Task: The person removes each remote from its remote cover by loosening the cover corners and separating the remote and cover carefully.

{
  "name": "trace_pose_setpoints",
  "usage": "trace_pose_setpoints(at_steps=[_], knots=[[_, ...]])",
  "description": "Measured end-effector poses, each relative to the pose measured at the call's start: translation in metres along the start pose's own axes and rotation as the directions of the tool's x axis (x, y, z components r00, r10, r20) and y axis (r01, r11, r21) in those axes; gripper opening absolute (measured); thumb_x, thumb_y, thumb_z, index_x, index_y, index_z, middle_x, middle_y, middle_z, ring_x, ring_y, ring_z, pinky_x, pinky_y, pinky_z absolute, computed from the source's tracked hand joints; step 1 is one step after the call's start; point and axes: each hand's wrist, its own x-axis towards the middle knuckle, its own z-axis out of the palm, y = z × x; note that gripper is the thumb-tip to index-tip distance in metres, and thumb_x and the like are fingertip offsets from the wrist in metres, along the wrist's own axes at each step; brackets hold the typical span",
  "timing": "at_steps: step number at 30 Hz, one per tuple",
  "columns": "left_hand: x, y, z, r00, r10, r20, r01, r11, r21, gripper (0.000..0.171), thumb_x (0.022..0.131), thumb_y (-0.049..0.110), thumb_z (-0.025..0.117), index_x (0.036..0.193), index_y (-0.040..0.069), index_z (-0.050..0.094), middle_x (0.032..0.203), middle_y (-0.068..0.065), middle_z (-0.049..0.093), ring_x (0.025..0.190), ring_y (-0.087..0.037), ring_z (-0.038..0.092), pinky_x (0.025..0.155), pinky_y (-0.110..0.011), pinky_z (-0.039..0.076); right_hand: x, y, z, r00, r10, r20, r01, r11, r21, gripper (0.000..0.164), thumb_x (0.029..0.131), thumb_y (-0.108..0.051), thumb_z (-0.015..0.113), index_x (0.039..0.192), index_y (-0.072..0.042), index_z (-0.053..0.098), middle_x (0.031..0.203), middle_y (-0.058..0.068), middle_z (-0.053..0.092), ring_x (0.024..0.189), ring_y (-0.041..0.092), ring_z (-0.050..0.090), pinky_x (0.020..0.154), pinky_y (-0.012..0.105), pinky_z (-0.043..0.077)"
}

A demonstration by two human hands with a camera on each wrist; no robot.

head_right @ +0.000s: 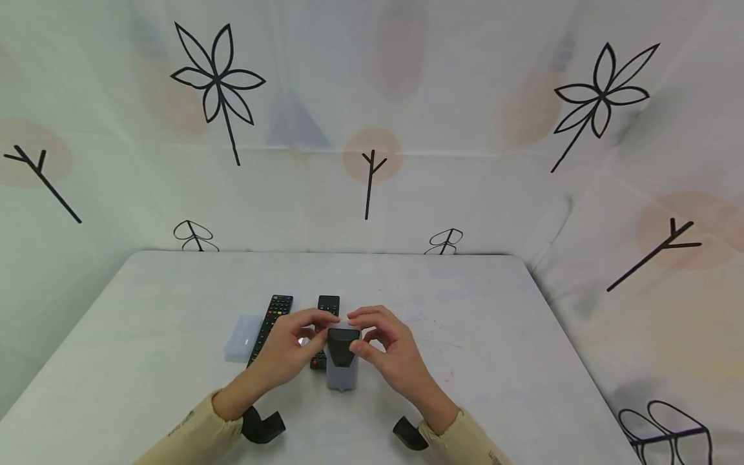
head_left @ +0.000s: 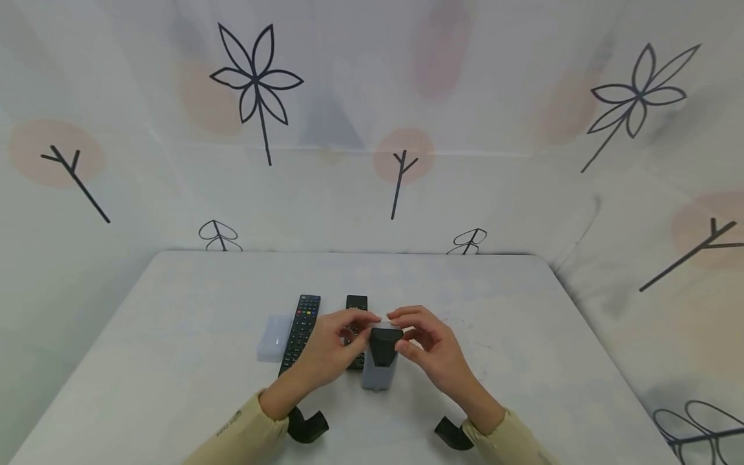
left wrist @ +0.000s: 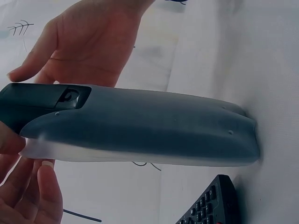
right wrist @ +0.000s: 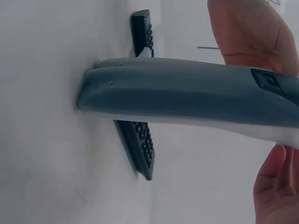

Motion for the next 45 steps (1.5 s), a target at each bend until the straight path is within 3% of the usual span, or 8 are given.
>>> trace_pose_setpoints(at_steps=[3, 8, 15, 20, 23, 30, 38, 45], knots=[[0.000, -0.001, -0.001, 1.000, -0.022, 0.013, 0.022, 1.000, -0.013, 0.022, 0.094, 0.000, 0.065, 0.113, 0.010, 0.070, 0.102, 0.002, 0.070, 0.087, -0.013, 0.061, 0.069, -0.028, 0.055, -0.001, 0.002, -0.003, 0.999, 0.026, 0.031, -0.026, 1.000, 0.010, 0.034, 0.095, 0.006, 0.059, 0.128, -0.001, 0.059, 0.128, 0.016, 0.057, 0.111, 0.021, 0.059, 0.086, 0.032, 0.052], [-0.001, -0.003, -0.002, 0.998, -0.056, 0.026, 0.057, 0.998, -0.011, 0.022, 0.096, 0.003, 0.064, 0.115, 0.011, 0.069, 0.103, 0.002, 0.070, 0.089, -0.013, 0.061, 0.070, -0.028, 0.054, -0.003, 0.006, -0.006, 0.995, 0.095, -0.006, -0.095, 0.995, -0.031, 0.029, 0.102, 0.000, 0.050, 0.130, 0.002, 0.057, 0.123, 0.015, 0.063, 0.107, 0.017, 0.060, 0.083, 0.033, 0.054], [-0.002, -0.001, -0.004, 0.991, -0.106, 0.081, 0.108, 0.994, -0.016, 0.027, 0.098, 0.008, 0.063, 0.126, 0.012, 0.064, 0.110, 0.001, 0.070, 0.094, -0.013, 0.063, 0.072, -0.029, 0.054, -0.004, 0.005, -0.004, 0.982, 0.190, -0.019, -0.191, 0.978, -0.086, 0.030, 0.100, -0.003, 0.058, 0.129, 0.002, 0.059, 0.110, 0.014, 0.066, 0.092, 0.016, 0.065, 0.081, 0.030, 0.056], [-0.003, -0.002, -0.005, 0.981, -0.155, 0.118, 0.155, 0.988, 0.007, 0.028, 0.100, 0.015, 0.061, 0.128, 0.017, 0.062, 0.099, 0.004, 0.072, 0.075, -0.010, 0.060, 0.063, -0.026, 0.049, -0.003, 0.003, -0.003, 0.972, 0.228, -0.051, -0.233, 0.966, -0.110, 0.027, 0.096, 0.001, 0.063, 0.122, -0.001, 0.063, 0.100, 0.012, 0.066, 0.083, 0.017, 0.066, 0.075, 0.033, 0.057], [-0.003, -0.003, -0.005, 0.980, -0.157, 0.123, 0.156, 0.988, 0.018, 0.024, 0.100, 0.016, 0.062, 0.125, 0.015, 0.062, 0.095, 0.005, 0.072, 0.069, -0.010, 0.058, 0.061, -0.026, 0.047, -0.004, 0.003, -0.003, 0.968, 0.243, -0.064, -0.248, 0.964, -0.097, 0.025, 0.094, 0.004, 0.064, 0.118, -0.001, 0.060, 0.100, 0.012, 0.065, 0.084, 0.017, 0.065, 0.074, 0.033, 0.057], [-0.003, -0.004, -0.006, 0.988, -0.123, 0.097, 0.123, 0.992, 0.005, 0.016, 0.099, 0.012, 0.063, 0.115, 0.013, 0.062, 0.096, 0.002, 0.072, 0.078, -0.011, 0.062, 0.065, -0.026, 0.050, -0.005, 0.006, -0.001, 0.967, 0.247, -0.067, -0.250, 0.967, -0.047, 0.015, 0.092, 0.010, 0.063, 0.103, 0.000, 0.059, 0.100, 0.014, 0.064, 0.089, 0.019, 0.064, 0.075, 0.029, 0.056], [-0.003, -0.001, -0.009, 0.979, -0.171, 0.108, 0.166, 0.985, 0.050, 0.009, 0.098, 0.017, 0.065, 0.106, 0.013, 0.061, 0.097, 0.006, 0.069, 0.081, -0.009, 0.063, 0.068, -0.027, 0.053, -0.006, 0.003, -0.001, 0.968, 0.245, -0.045, -0.247, 0.968, -0.041, 0.013, 0.096, -0.003, 0.064, 0.108, 0.000, 0.067, 0.104, 0.014, 0.066, 0.093, 0.020, 0.065, 0.078, 0.031, 0.057], [-0.003, -0.001, -0.014, 0.971, -0.196, 0.135, 0.195, 0.981, 0.016, 0.006, 0.096, 0.017, 0.068, 0.100, 0.014, 0.072, 0.095, 0.006, 0.070, 0.081, -0.011, 0.063, 0.069, -0.028, 0.055, -0.005, -0.006, 0.002, 0.932, 0.352, -0.092, -0.351, 0.936, 0.017, 0.014, 0.093, 0.002, 0.067, 0.106, -0.001, 0.069, 0.105, 0.012, 0.067, 0.097, 0.023, 0.064, 0.081, 0.033, 0.056]])
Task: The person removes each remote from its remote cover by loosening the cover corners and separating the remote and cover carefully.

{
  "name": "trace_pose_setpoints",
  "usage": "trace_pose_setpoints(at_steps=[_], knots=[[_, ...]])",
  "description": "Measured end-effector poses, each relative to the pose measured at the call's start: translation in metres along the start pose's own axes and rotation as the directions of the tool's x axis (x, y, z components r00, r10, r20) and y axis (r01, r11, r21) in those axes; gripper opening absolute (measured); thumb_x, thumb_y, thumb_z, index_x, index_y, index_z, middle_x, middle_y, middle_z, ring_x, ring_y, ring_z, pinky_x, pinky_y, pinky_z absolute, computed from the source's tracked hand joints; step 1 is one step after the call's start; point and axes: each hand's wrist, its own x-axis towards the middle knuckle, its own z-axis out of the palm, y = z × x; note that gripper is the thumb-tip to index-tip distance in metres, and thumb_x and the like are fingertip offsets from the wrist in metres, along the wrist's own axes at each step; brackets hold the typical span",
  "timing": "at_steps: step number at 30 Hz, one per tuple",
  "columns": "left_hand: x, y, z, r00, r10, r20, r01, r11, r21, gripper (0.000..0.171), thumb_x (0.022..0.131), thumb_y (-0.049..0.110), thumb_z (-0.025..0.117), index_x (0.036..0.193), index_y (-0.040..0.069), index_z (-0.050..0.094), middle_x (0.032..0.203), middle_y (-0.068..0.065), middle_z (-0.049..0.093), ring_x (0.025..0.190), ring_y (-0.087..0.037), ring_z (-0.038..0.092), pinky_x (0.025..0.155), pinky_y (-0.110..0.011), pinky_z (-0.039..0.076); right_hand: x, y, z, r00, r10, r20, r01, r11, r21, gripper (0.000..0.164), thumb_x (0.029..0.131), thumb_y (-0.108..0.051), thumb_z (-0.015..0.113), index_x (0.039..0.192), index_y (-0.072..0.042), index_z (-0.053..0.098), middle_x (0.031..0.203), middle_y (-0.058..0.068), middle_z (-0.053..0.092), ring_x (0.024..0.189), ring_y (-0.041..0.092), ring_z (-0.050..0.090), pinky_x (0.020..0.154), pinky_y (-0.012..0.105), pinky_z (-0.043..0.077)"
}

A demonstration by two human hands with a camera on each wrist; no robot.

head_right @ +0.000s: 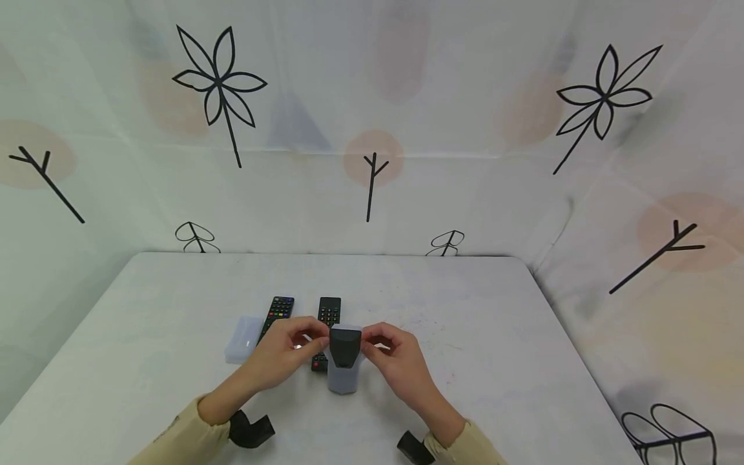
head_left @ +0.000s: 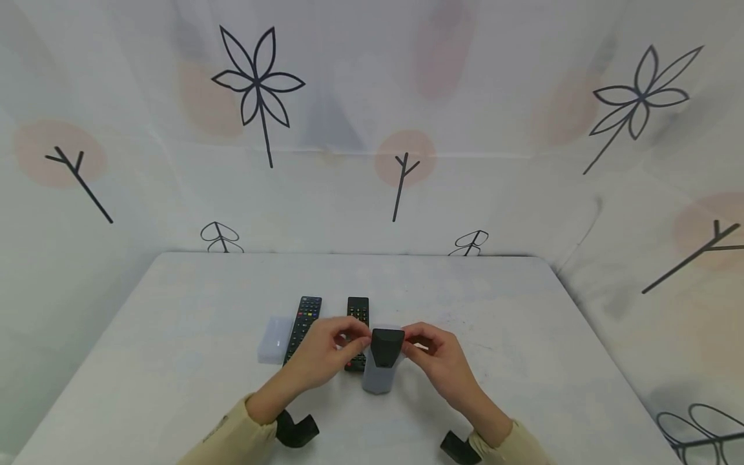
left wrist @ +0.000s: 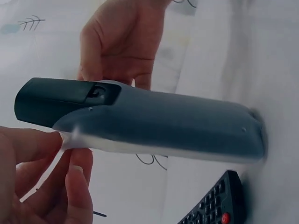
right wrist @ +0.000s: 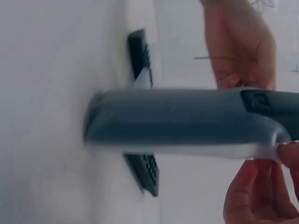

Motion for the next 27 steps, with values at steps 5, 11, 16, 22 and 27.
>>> trace_pose_setpoints(at_steps=[5, 11, 16, 22, 27], knots=[[-0.002, 0.003, -0.003, 0.993, -0.109, 0.044, 0.113, 0.988, -0.104, 0.009, 0.094, 0.014, 0.071, 0.102, 0.011, 0.073, 0.099, 0.002, 0.070, 0.086, -0.014, 0.064, 0.069, -0.029, 0.055, -0.003, -0.007, 0.004, 0.997, 0.074, -0.030, -0.073, 0.996, 0.045, 0.017, 0.091, 0.000, 0.069, 0.107, -0.002, 0.071, 0.108, 0.011, 0.069, 0.102, 0.025, 0.064, 0.083, 0.035, 0.056], [-0.003, 0.003, -0.004, 0.988, -0.150, 0.044, 0.155, 0.975, -0.161, 0.011, 0.093, 0.010, 0.071, 0.103, 0.009, 0.073, 0.103, -0.002, 0.071, 0.088, -0.016, 0.065, 0.072, -0.029, 0.055, -0.008, -0.012, 0.006, 0.995, 0.098, -0.031, -0.098, 0.995, -0.003, 0.024, 0.092, -0.001, 0.068, 0.115, -0.008, 0.071, 0.116, 0.007, 0.068, 0.109, 0.026, 0.062, 0.088, 0.032, 0.054], [-0.004, 0.004, -0.002, 0.989, -0.151, -0.004, 0.150, 0.984, -0.098, 0.009, 0.091, 0.010, 0.073, 0.099, 0.010, 0.075, 0.099, 0.001, 0.071, 0.086, -0.017, 0.064, 0.071, -0.027, 0.054, -0.008, -0.013, 0.007, 0.997, 0.072, -0.031, -0.073, 0.997, -0.020, 0.030, 0.091, 0.006, 0.066, 0.115, -0.010, 0.072, 0.115, 0.007, 0.068, 0.107, 0.027, 0.063, 0.089, 0.032, 0.053], [-0.006, 0.006, 0.001, 0.990, -0.132, -0.048, 0.130, 0.991, -0.034, 0.009, 0.090, 0.007, 0.074, 0.097, 0.012, 0.075, 0.096, 0.004, 0.071, 0.084, -0.013, 0.064, 0.070, -0.026, 0.053, -0.006, -0.010, 0.007, 0.998, 0.054, -0.042, -0.056, 0.997, -0.048, 0.030, 0.088, 0.007, 0.069, 0.111, -0.011, 0.073, 0.113, 0.006, 0.067, 0.105, 0.027, 0.064, 0.088, 0.031, 0.054], [-0.007, 0.006, 0.003, 0.993, -0.094, -0.073, 0.094, 0.996, -0.006, 0.014, 0.089, 0.004, 0.074, 0.098, 0.014, 0.074, 0.096, 0.008, 0.071, 0.083, -0.011, 0.063, 0.070, -0.026, 0.052, -0.004, -0.006, 0.006, 0.998, 0.039, -0.039, -0.041, 0.997, -0.067, 0.028, 0.088, 0.006, 0.070, 0.110, -0.012, 0.074, 0.113, 0.006, 0.066, 0.102, 0.025, 0.064, 0.087, 0.030, 0.054]])
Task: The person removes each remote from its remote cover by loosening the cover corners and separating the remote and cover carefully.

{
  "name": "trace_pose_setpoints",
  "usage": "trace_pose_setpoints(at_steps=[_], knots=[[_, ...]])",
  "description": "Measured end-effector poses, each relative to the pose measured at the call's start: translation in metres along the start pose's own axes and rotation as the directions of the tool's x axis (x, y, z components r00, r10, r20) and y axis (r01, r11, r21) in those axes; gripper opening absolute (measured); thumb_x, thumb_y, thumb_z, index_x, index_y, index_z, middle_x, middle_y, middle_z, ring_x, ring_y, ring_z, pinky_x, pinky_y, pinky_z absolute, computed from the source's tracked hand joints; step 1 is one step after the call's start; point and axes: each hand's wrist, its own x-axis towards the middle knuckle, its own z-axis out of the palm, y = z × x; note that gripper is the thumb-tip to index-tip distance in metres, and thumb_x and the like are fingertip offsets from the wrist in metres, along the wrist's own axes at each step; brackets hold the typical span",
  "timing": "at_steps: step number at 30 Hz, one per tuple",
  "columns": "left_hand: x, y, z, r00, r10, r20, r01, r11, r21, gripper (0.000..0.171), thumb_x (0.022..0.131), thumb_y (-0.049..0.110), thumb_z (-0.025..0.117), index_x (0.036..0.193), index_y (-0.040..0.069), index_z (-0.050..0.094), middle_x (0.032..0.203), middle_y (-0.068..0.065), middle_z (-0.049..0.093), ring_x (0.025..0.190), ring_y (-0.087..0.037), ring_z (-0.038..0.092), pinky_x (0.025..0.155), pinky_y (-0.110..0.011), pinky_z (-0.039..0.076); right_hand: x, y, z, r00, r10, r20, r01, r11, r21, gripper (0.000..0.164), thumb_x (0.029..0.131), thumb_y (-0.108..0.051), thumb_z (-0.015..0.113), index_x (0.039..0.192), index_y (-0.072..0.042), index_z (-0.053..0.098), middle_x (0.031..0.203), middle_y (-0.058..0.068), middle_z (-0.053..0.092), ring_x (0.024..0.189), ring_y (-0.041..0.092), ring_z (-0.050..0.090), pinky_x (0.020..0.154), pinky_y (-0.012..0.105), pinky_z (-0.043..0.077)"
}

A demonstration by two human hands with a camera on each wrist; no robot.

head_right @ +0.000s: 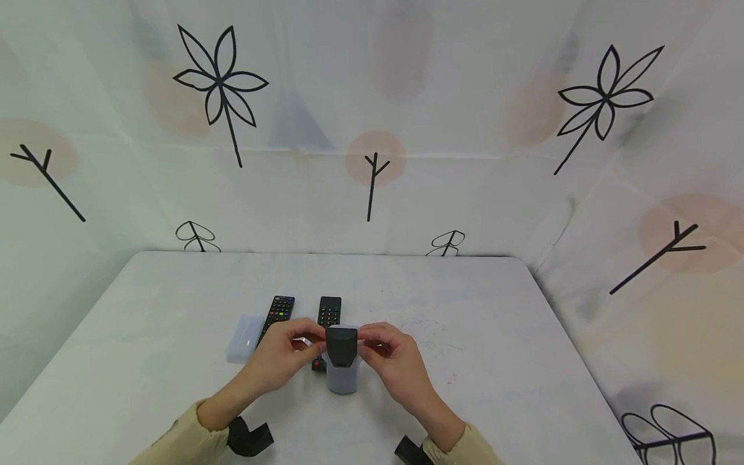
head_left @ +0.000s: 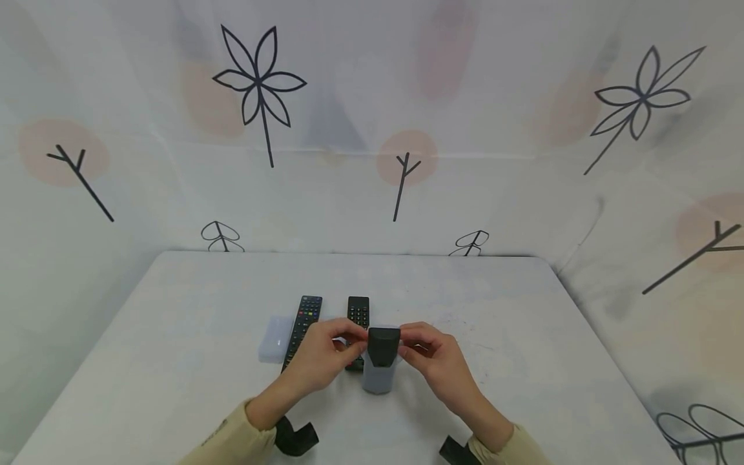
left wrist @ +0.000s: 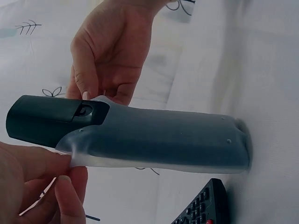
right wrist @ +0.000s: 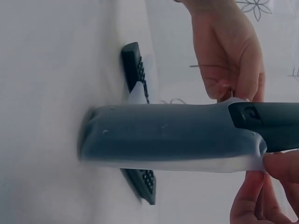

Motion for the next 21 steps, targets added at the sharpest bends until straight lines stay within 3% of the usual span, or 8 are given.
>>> trace_pose_setpoints(at_steps=[11, 21], knots=[[0.0000, -0.0093, 0.0028, 0.998, 0.047, 0.041, -0.049, 0.997, 0.066, 0.015, 0.092, 0.003, 0.069, 0.092, 0.019, 0.071, 0.093, 0.009, 0.066, 0.082, -0.011, 0.059, 0.069, -0.028, 0.050, 0.0010, 0.0080, -0.0008, 0.999, -0.035, 0.037, 0.035, 0.999, 0.021, 0.025, 0.090, 0.006, 0.068, 0.111, -0.006, 0.073, 0.108, 0.010, 0.070, 0.097, 0.024, 0.066, 0.082, 0.031, 0.055], [-0.0009, -0.0077, 0.0034, 0.999, -0.003, 0.044, 0.002, 1.000, 0.019, 0.013, 0.091, 0.006, 0.072, 0.097, 0.017, 0.072, 0.096, 0.009, 0.066, 0.084, -0.012, 0.061, 0.068, -0.027, 0.052, -0.0018, 0.0013, 0.0043, 0.998, 0.064, 0.026, -0.064, 0.998, -0.012, 0.025, 0.092, 0.006, 0.064, 0.112, -0.007, 0.072, 0.112, 0.009, 0.069, 0.103, 0.024, 0.063, 0.084, 0.030, 0.054]])
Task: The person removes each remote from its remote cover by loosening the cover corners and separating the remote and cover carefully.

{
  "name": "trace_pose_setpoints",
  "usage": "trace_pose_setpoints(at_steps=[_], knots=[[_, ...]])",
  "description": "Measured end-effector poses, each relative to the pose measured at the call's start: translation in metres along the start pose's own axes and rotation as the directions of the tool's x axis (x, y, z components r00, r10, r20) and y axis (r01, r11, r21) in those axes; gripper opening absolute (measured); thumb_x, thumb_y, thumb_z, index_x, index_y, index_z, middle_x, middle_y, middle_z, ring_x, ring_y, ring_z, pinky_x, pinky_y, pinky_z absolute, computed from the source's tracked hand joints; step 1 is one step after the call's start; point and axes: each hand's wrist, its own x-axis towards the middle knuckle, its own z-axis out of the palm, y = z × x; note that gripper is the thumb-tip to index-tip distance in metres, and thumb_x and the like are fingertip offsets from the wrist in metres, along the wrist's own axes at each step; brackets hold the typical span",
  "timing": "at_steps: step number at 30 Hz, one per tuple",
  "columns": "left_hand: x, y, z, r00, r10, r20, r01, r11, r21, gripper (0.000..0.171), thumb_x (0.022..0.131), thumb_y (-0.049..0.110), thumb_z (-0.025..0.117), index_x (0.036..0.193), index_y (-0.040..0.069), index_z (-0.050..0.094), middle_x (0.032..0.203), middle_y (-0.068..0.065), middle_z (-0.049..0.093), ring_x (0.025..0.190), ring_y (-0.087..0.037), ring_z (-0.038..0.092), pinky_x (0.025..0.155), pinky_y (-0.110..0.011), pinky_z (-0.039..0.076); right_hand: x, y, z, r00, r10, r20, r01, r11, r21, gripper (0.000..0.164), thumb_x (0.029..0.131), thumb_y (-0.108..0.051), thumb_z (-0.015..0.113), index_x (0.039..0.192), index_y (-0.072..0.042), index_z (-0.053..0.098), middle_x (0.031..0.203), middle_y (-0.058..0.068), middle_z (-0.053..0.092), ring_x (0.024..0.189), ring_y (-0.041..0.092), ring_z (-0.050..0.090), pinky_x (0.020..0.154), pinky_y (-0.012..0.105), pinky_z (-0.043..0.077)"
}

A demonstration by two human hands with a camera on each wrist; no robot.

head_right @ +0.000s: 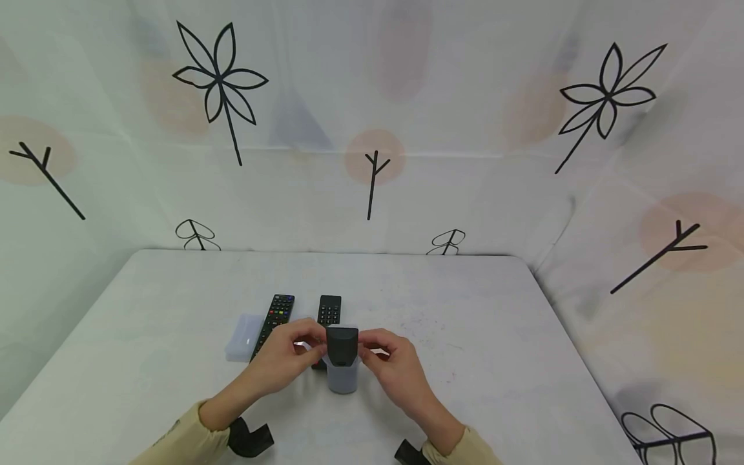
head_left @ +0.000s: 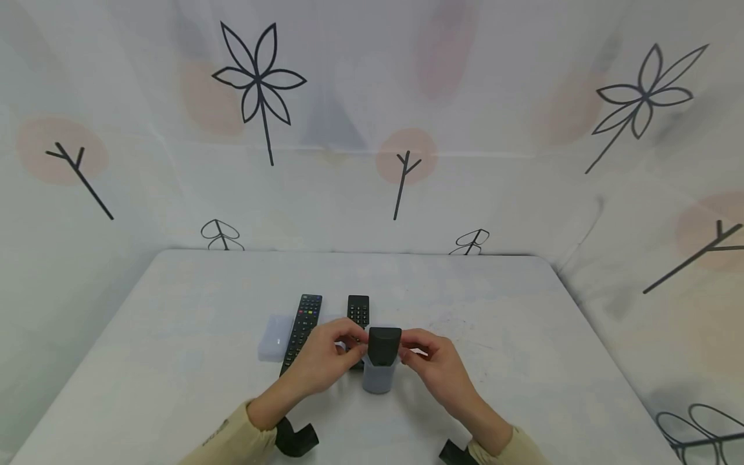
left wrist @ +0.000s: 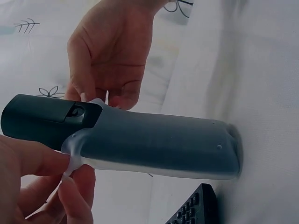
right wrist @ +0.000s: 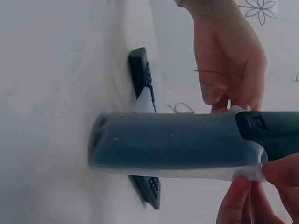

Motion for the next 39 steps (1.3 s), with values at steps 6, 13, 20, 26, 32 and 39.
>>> trace_pose_setpoints(at_steps=[6, 13, 20, 26, 32, 39], knots=[[0.002, 0.000, 0.000, 1.000, 0.011, -0.005, -0.011, 1.000, -0.013, 0.014, 0.090, 0.004, 0.071, 0.098, 0.016, 0.072, 0.097, 0.008, 0.066, 0.084, -0.012, 0.061, 0.068, -0.027, 0.051, 0.000, -0.001, 0.002, 0.999, -0.039, -0.037, 0.037, 0.998, -0.043, 0.029, 0.090, 0.009, 0.066, 0.110, -0.011, 0.073, 0.109, 0.005, 0.069, 0.101, 0.024, 0.064, 0.085, 0.030, 0.054], [0.003, -0.003, 0.002, 0.999, 0.053, -0.010, -0.052, 0.998, 0.024, 0.016, 0.090, 0.002, 0.072, 0.098, 0.016, 0.072, 0.096, 0.009, 0.065, 0.083, -0.011, 0.060, 0.066, -0.026, 0.051, 0.000, 0.005, 0.002, 0.996, -0.088, -0.034, 0.086, 0.995, -0.047, 0.033, 0.089, 0.011, 0.065, 0.112, -0.011, 0.073, 0.110, 0.006, 0.068, 0.101, 0.024, 0.064, 0.083, 0.029, 0.054], [0.001, -0.006, 0.003, 0.998, 0.070, -0.006, -0.069, 0.996, 0.063, 0.017, 0.090, 0.002, 0.071, 0.100, 0.016, 0.072, 0.098, 0.010, 0.065, 0.083, -0.010, 0.060, 0.068, -0.027, 0.052, 0.001, 0.010, 0.000, 0.991, -0.131, 0.007, 0.131, 0.989, -0.072, 0.033, 0.090, 0.010, 0.064, 0.113, -0.012, 0.071, 0.112, 0.005, 0.068, 0.103, 0.024, 0.064, 0.085, 0.030, 0.054], [0.000, -0.011, 0.005, 0.995, 0.102, 0.007, -0.102, 0.990, 0.099, 0.019, 0.089, 0.000, 0.071, 0.099, 0.016, 0.071, 0.096, 0.010, 0.064, 0.081, -0.009, 0.059, 0.067, -0.026, 0.052, 0.002, 0.015, 0.000, 0.985, -0.172, 0.026, 0.174, 0.980, -0.098, 0.034, 0.088, 0.013, 0.064, 0.111, -0.012, 0.071, 0.108, 0.002, 0.068, 0.100, 0.019, 0.064, 0.086, 0.031, 0.054], [-0.002, -0.011, 0.007, 0.996, 0.089, 0.029, -0.092, 0.986, 0.136, 0.019, 0.089, -0.003, 0.069, 0.099, 0.014, 0.071, 0.097, 0.010, 0.063, 0.081, -0.008, 0.058, 0.068, -0.026, 0.051, 0.003, 0.018, 0.001, 0.985, -0.172, 0.029, 0.174, 0.977, -0.127, 0.035, 0.086, 0.017, 0.065, 0.109, -0.009, 0.072, 0.106, 0.003, 0.066, 0.099, 0.019, 0.064, 0.087, 0.032, 0.054], [-0.003, -0.013, 0.009, 0.992, 0.112, 0.051, -0.120, 0.975, 0.184, 0.019, 0.088, -0.004, 0.070, 0.097, 0.013, 0.070, 0.094, 0.009, 0.062, 0.080, -0.007, 0.057, 0.067, -0.025, 0.050, 0.002, 0.018, 0.002, 0.993, -0.105, 0.054, 0.114, 0.973, -0.200, 0.034, 0.085, 0.017, 0.065, 0.104, -0.011, 0.071, 0.103, 0.000, 0.065, 0.099, 0.021, 0.064, 0.083, 0.030, 0.055]])
